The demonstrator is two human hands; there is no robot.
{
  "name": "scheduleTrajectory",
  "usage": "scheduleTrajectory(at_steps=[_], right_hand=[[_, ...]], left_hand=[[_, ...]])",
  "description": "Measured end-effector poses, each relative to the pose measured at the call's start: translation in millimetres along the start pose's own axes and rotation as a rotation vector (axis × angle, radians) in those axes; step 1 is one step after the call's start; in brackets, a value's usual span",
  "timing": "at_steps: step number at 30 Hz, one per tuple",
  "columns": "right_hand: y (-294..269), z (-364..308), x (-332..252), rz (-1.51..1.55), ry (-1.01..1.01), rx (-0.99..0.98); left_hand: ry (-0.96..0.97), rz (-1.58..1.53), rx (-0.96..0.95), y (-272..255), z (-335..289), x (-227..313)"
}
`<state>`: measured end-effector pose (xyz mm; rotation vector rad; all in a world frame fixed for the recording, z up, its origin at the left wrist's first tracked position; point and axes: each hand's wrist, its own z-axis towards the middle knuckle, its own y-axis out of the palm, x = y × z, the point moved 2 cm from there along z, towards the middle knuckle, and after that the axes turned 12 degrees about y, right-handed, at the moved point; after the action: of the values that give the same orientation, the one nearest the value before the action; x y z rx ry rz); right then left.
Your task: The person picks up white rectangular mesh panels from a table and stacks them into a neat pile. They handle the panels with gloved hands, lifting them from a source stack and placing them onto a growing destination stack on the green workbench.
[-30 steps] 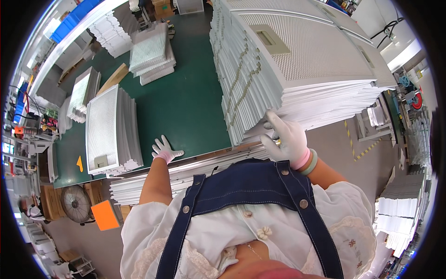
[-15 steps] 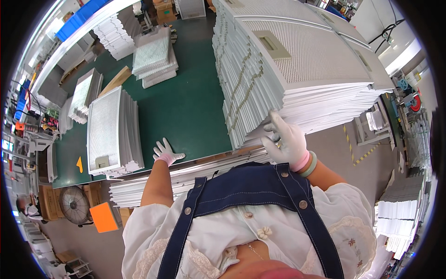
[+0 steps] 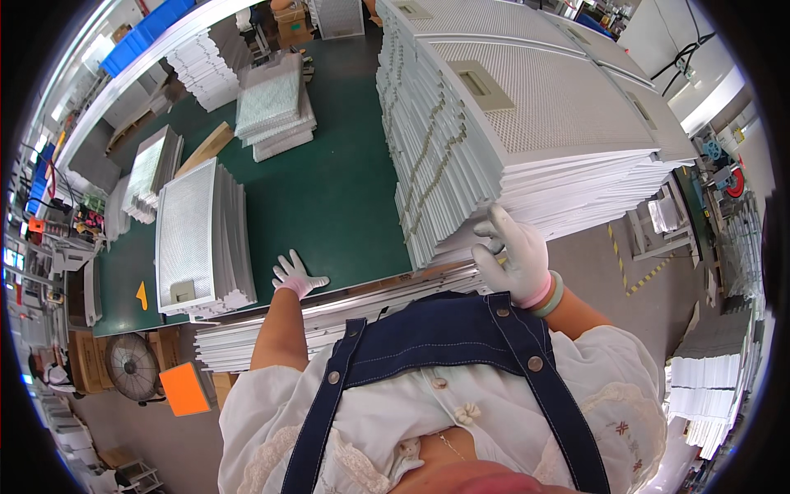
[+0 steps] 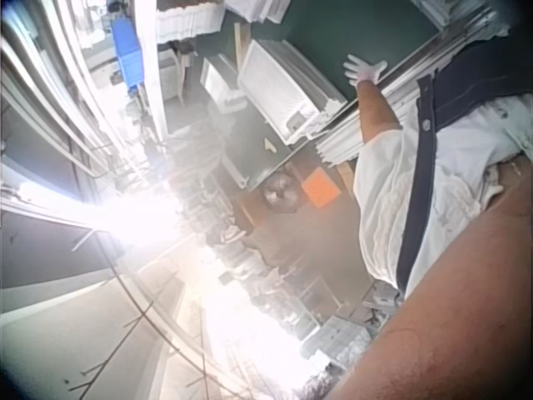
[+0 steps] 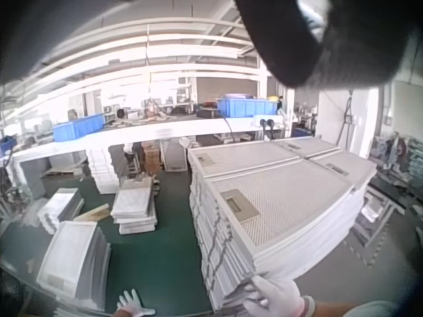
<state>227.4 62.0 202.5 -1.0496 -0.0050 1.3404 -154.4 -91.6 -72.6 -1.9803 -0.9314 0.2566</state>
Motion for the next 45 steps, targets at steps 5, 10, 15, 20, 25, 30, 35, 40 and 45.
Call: scheduleTrajectory(at_steps=[5, 10, 15, 20, 25, 30, 35, 40, 45], right_hand=[[1.7, -0.7, 4.0, 0.034, -0.021, 0.012], [2.0, -0.8, 5.6, 0.056, -0.04, 0.014], [-1.4, 0.2, 4.7, 0.008, -0.094, -0.007], [-6.0, 3.4, 0.1, 0.04, -0.106, 0.065], [-4.0, 2.9, 0.6, 0.045, -0.041, 0.064], [-9.4, 7.2, -2.4, 0.008, -0.082, 0.06], [-13.1, 16.0, -8.5, -0.006, -0.092, 0.108], [-14.3, 18.4, -9.5, -0.031, -0.065, 0.093], [-15.6, 19.6, -9.2, -0.024, -0.093, 0.113]], left_hand=[[0.001, -0.003, -0.003, -0.2, 0.5, -0.5], [-0.004, 0.007, -0.007, -0.5, 0.3, 0.0], [-0.007, -0.012, -0.02, -2.3, -0.9, 0.3], [-0.001, -0.008, -0.016, -2.0, -0.8, -0.9], [0.001, 0.0, -0.014, -1.9, -2.0, -0.4], [-0.005, -0.006, -0.027, -4.3, -2.5, 2.5], [-0.015, -0.008, -0.031, -2.6, -1.5, -1.7], [-0.002, -0.002, -0.014, -0.4, 0.1, -1.2], [0.0, -0.015, -0.023, 0.0, 1.5, -1.9]])
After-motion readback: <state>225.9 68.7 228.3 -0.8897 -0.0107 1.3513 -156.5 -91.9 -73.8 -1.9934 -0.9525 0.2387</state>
